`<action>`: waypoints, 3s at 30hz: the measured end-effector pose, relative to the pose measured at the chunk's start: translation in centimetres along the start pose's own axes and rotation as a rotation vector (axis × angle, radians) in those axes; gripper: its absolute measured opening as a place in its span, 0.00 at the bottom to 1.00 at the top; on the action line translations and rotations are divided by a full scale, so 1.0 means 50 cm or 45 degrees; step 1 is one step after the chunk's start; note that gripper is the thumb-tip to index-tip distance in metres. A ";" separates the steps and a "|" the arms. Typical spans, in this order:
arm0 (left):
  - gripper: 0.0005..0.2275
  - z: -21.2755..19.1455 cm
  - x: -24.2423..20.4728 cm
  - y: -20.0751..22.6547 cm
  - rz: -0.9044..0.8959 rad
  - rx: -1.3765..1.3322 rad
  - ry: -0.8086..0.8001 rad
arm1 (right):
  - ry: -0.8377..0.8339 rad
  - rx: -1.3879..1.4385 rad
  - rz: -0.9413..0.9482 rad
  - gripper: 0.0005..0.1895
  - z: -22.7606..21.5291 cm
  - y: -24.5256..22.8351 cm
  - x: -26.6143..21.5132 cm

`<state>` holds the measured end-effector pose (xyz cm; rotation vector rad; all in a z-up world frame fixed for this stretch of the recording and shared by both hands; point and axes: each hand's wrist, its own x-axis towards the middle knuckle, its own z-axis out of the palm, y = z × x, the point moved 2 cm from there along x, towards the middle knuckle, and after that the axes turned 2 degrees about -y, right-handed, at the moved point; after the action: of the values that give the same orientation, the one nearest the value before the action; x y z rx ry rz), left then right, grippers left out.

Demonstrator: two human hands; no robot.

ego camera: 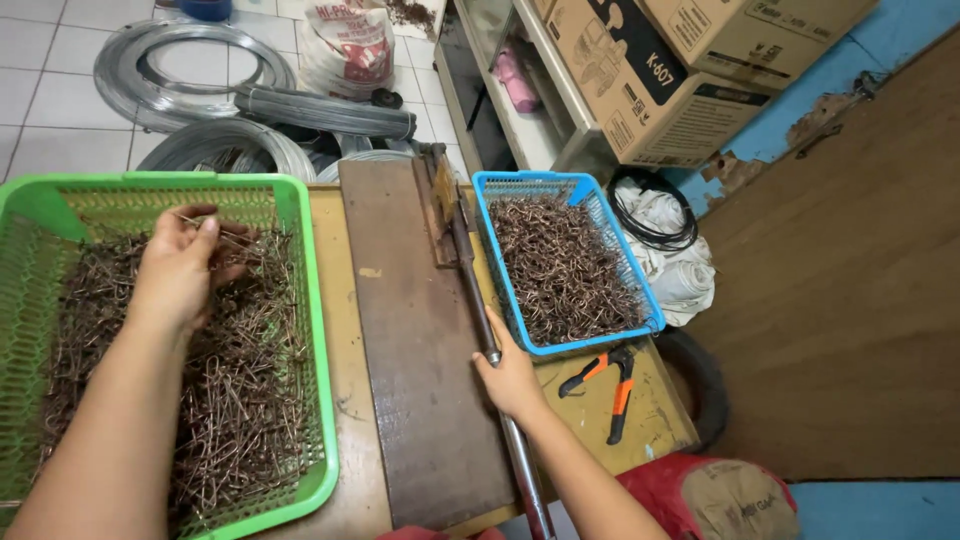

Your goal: Using a manual bending jig to shape thin metal rods and sorting them into baskets.

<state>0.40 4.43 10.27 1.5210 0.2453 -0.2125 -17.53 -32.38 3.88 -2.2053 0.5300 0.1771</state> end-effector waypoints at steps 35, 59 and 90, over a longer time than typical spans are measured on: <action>0.23 -0.010 0.104 -0.136 -0.323 0.516 -0.270 | 0.022 -0.010 -0.034 0.42 0.008 0.020 0.017; 0.15 -0.103 0.015 0.008 -0.093 1.463 0.036 | 0.050 -0.013 -0.053 0.42 0.011 0.045 0.029; 0.12 0.218 0.145 -0.196 0.363 0.439 -0.372 | -0.182 -0.219 0.015 0.50 -0.035 -0.045 -0.022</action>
<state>4.79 -6.75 -0.82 1.8198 -0.2526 -0.2553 -17.65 -32.14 6.94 -2.3342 0.4632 0.3967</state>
